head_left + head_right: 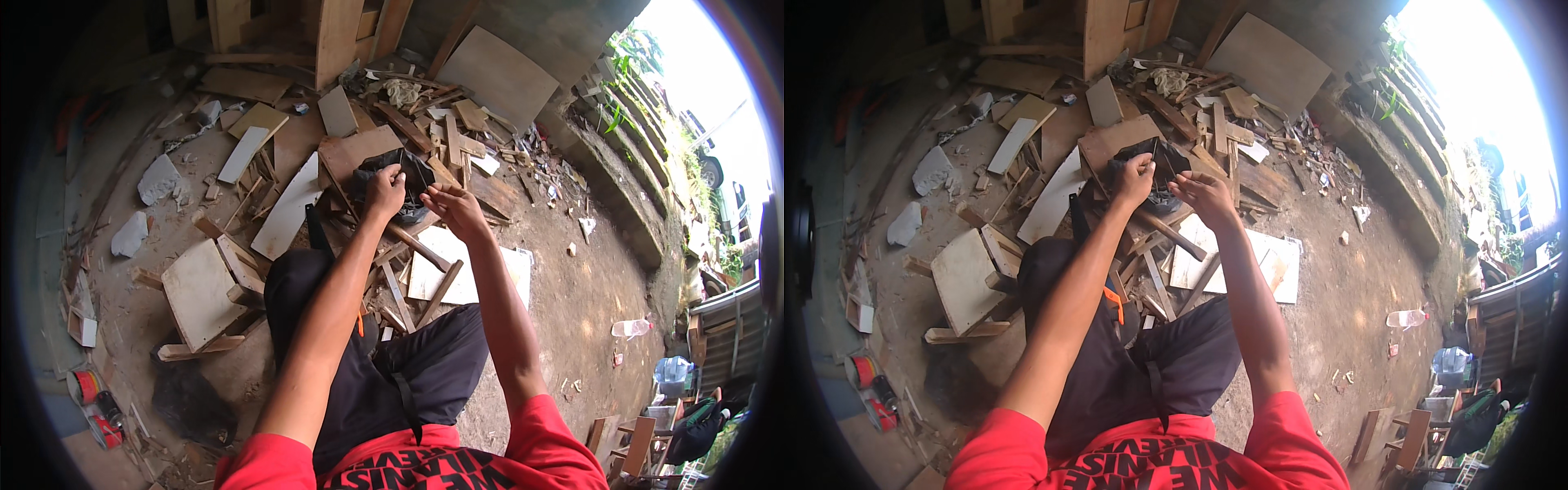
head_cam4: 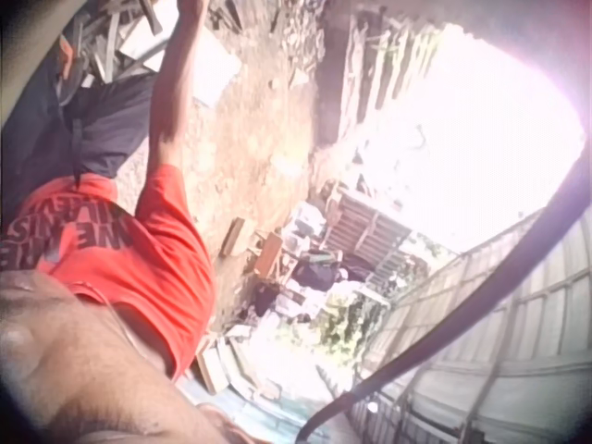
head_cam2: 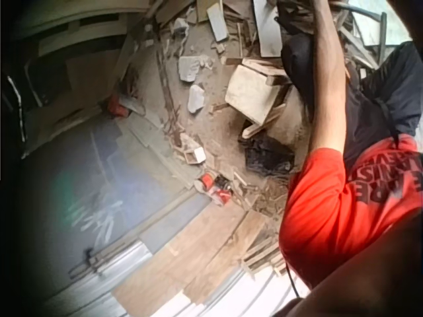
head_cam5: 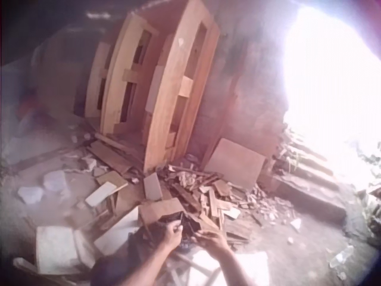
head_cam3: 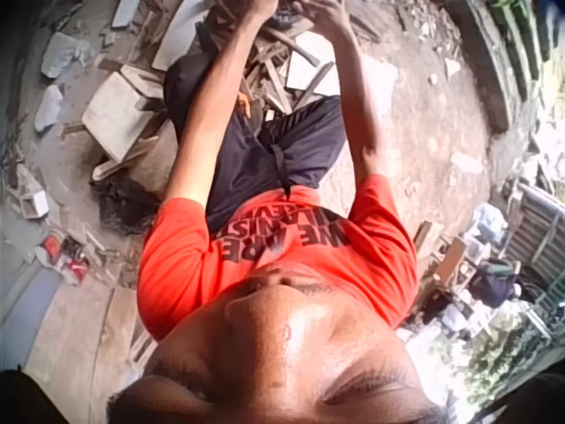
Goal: The person sits on the floor and uses a hammer to drive nails into a small wooden stool. They repeatedly position nails and strike them with the hammer, occasionally adjusting the stool's position.
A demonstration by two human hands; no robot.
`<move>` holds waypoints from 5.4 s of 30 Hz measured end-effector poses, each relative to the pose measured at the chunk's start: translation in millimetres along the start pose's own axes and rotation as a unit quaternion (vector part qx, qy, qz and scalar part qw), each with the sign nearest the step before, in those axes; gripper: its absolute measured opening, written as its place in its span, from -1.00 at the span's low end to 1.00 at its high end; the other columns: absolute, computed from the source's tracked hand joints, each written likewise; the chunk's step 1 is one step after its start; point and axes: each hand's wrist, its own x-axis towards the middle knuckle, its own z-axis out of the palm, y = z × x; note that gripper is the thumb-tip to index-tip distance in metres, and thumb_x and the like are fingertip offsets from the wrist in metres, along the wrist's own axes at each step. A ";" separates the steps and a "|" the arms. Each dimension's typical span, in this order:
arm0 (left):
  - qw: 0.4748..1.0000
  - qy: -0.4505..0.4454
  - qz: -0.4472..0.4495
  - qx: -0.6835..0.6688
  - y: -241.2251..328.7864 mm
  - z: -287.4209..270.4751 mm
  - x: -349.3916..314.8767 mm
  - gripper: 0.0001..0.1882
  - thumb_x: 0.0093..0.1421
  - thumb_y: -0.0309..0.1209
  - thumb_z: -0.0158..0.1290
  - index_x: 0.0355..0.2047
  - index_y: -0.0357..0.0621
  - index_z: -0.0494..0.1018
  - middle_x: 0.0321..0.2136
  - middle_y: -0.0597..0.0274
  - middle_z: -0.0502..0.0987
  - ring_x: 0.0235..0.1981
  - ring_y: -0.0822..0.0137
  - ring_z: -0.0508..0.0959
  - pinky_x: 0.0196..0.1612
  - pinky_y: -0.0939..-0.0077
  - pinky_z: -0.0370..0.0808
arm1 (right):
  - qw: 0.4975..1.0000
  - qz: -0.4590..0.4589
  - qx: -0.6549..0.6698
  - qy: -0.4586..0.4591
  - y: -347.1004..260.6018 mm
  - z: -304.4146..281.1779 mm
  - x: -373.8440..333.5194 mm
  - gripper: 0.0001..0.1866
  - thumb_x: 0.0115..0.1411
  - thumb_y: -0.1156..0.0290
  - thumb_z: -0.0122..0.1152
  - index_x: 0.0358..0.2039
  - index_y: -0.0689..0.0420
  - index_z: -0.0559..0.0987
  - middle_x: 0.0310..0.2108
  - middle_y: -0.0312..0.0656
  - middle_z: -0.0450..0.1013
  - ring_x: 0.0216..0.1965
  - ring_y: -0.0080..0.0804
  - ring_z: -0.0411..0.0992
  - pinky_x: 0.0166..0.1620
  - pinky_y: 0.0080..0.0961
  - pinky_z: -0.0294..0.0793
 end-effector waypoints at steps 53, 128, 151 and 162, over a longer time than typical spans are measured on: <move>0.932 -0.070 -0.199 -0.294 51.2 -93.9 -6.5 -0.83 0.35 -0.37 0.05 -0.12 -0.05 0.58 -0.26 0.40 0.62 -0.31 0.55 0.58 -0.27 0.61 0.49 | 0.691 -0.189 -0.688 0.114 123.8 -2.9 -34.0 -0.61 0.12 0.22 0.40 -0.18 0.22 0.54 -0.28 0.06 0.46 -0.20 0.07 0.46 -0.13 -0.11 0.46; 0.843 -0.106 0.104 0.517 -71.3 -0.7 -123.7 -0.40 0.26 -0.34 -0.03 0.28 -0.26 0.19 0.25 0.15 0.21 0.27 0.19 0.24 0.23 0.01 0.27 | 0.822 -0.173 -0.515 0.168 156.0 15.6 -107.6 -0.71 0.46 0.25 -0.07 -0.25 0.26 0.33 -0.57 0.31 0.39 -0.52 0.41 0.35 -0.50 0.04 0.25; 0.849 -0.100 0.106 0.508 -82.6 -2.1 -124.9 -0.39 0.32 -0.25 -0.02 0.33 -0.16 0.18 0.30 0.21 0.21 0.33 0.21 0.20 0.17 0.03 0.42 | 0.843 -0.063 -0.467 0.261 156.9 24.0 -118.8 -0.54 0.47 0.13 -0.14 -0.29 0.34 0.45 -0.51 0.29 0.45 -0.43 0.24 0.45 -0.35 -0.03 0.37; 0.853 -0.086 0.107 0.504 -79.5 -5.2 -130.1 -0.47 0.32 -0.37 -0.11 0.30 -0.11 0.26 0.34 0.23 0.23 0.35 0.25 0.23 0.16 0.04 0.42 | 0.855 -0.089 -0.453 0.235 142.1 45.5 -120.1 -0.61 0.46 0.18 -0.10 -0.25 0.30 0.44 -0.52 0.30 0.43 -0.45 0.25 0.46 -0.38 0.02 0.33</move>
